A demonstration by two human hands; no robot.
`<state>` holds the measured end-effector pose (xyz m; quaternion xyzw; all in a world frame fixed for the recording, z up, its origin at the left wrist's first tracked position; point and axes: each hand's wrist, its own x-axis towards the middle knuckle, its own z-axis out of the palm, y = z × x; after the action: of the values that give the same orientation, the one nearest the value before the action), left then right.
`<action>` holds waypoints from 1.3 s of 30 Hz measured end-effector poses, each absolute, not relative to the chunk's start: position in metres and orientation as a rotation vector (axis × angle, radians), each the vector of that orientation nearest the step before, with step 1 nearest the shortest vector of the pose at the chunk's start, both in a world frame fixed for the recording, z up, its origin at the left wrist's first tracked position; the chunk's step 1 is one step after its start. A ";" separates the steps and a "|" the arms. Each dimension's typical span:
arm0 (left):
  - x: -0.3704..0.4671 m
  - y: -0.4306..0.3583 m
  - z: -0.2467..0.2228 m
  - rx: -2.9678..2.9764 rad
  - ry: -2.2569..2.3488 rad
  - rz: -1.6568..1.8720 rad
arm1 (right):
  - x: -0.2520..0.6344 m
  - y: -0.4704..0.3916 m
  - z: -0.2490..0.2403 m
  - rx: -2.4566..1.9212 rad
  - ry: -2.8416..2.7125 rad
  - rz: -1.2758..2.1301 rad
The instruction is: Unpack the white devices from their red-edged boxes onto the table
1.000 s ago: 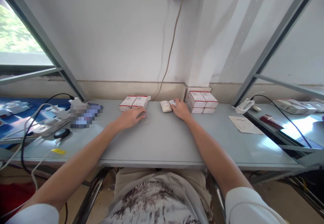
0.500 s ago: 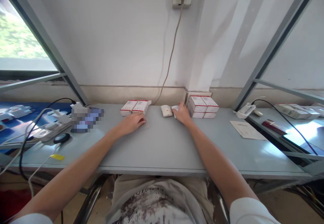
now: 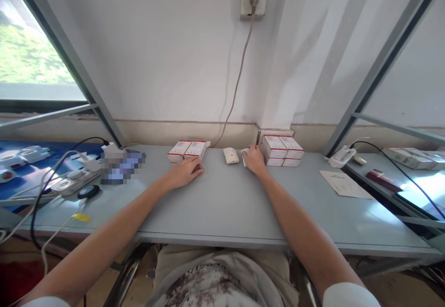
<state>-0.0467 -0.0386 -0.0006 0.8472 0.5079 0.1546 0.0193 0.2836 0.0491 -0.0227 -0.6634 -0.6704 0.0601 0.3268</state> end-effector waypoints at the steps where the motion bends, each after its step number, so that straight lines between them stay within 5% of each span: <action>1: -0.047 -0.038 -0.001 2.631 1.557 0.499 | 0.283 0.052 -0.024 -1.735 -1.767 0.136; 12: -0.042 -0.037 -0.002 2.672 1.454 0.496 | 0.288 0.052 0.003 -1.371 -1.790 -0.400; 16: -0.041 -0.036 -0.002 2.742 1.483 0.526 | 0.315 0.039 0.025 -1.601 -1.619 -0.621; 25: -0.037 -0.036 -0.002 2.840 1.359 0.776 | 0.339 0.043 0.002 -2.111 -1.681 -0.557; 39: -0.029 -0.038 0.011 2.728 1.265 1.022 | 0.316 0.030 0.019 -1.746 -1.578 -0.538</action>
<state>-0.0288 -0.0378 0.0107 0.8589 0.3983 0.3216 -0.0174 0.3163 0.0303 0.0195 -0.6758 -0.6109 -0.2084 0.3558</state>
